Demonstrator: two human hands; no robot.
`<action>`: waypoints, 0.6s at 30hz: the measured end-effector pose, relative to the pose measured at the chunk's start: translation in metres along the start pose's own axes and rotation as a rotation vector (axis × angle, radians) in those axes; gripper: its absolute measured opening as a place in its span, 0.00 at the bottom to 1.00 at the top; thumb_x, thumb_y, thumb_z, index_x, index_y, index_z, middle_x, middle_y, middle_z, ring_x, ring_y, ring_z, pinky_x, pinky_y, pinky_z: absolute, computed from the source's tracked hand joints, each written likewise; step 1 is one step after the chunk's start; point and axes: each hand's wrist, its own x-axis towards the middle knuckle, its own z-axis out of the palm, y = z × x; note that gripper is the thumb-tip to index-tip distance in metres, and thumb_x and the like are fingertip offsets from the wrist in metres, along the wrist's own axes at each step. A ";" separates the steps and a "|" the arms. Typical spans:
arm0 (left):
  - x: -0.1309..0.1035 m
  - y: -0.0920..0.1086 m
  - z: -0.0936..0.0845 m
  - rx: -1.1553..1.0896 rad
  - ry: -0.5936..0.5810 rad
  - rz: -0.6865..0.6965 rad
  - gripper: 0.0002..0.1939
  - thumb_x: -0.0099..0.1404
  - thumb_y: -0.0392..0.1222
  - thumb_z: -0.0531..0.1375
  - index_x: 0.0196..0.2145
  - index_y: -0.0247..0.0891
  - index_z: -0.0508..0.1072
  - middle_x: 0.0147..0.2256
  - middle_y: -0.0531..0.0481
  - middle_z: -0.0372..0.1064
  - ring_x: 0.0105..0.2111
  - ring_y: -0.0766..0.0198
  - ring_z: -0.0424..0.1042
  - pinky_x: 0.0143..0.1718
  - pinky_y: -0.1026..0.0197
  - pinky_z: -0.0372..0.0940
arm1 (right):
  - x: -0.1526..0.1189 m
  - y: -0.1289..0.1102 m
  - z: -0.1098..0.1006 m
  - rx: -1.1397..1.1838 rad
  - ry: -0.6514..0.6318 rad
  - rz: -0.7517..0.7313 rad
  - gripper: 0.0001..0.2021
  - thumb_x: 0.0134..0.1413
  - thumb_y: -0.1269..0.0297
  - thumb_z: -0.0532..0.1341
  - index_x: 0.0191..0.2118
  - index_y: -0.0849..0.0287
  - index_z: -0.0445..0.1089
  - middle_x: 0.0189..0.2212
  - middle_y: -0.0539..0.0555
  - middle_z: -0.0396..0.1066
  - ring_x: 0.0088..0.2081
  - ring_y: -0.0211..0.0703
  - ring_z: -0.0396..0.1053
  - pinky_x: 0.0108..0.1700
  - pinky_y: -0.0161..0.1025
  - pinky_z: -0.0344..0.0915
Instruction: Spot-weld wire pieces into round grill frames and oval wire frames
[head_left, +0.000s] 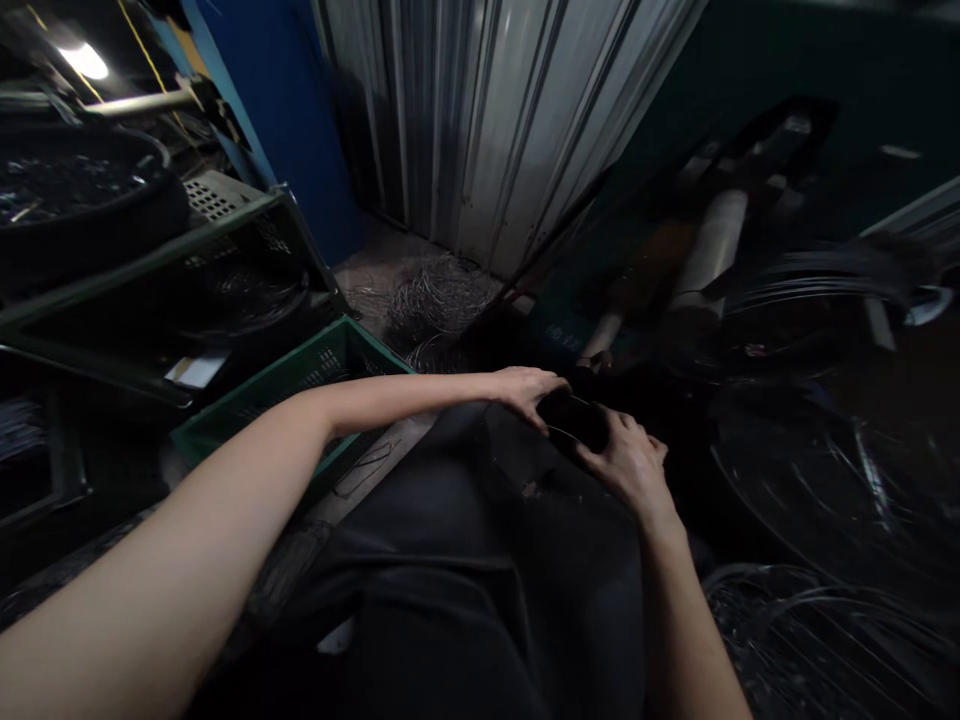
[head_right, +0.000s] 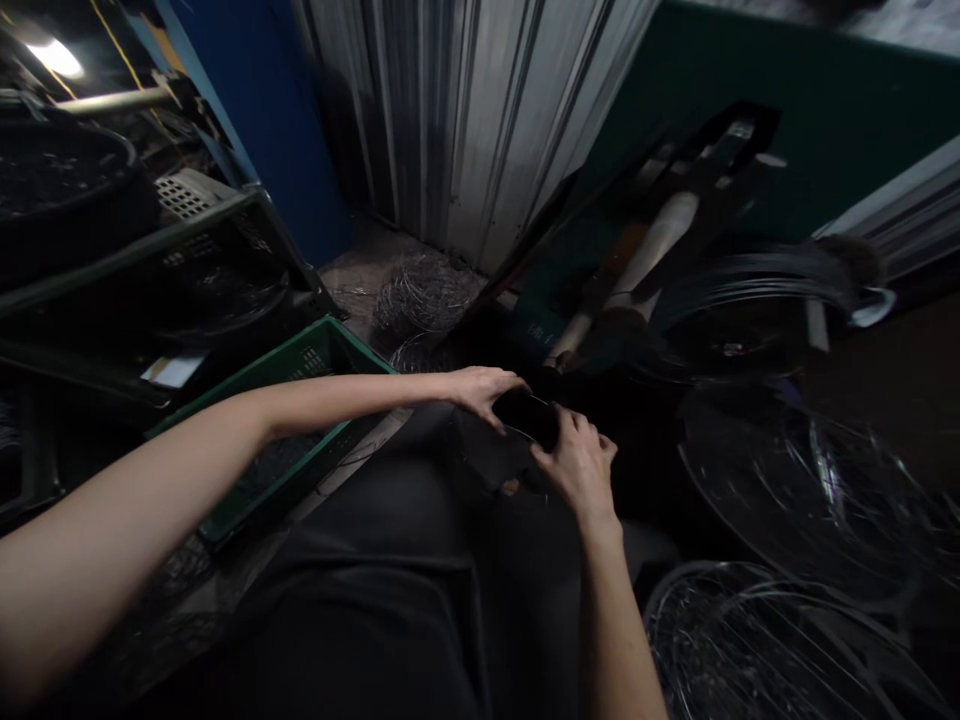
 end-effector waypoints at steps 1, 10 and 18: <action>0.001 -0.002 -0.004 -0.067 -0.031 0.019 0.41 0.47 0.54 0.66 0.55 0.33 0.60 0.51 0.41 0.64 0.50 0.54 0.65 0.49 0.60 0.60 | 0.001 0.002 0.001 -0.004 -0.008 -0.002 0.27 0.49 0.57 0.55 0.57 0.56 0.58 0.51 0.60 0.64 0.51 0.56 0.61 0.51 0.55 0.54; -0.006 -0.018 -0.024 -0.259 0.002 -0.008 0.26 0.56 0.48 0.60 0.51 0.35 0.67 0.51 0.46 0.67 0.50 0.60 0.66 0.51 0.62 0.58 | 0.004 0.015 0.005 0.023 -0.043 0.007 0.28 0.48 0.52 0.56 0.55 0.55 0.60 0.51 0.59 0.64 0.51 0.56 0.63 0.50 0.56 0.56; -0.004 0.012 -0.005 0.090 -0.053 -0.036 0.33 0.52 0.51 0.62 0.54 0.36 0.61 0.52 0.42 0.64 0.51 0.52 0.64 0.48 0.53 0.59 | 0.004 0.009 0.003 0.010 -0.048 -0.005 0.27 0.47 0.55 0.55 0.55 0.55 0.60 0.51 0.59 0.65 0.52 0.55 0.62 0.50 0.54 0.55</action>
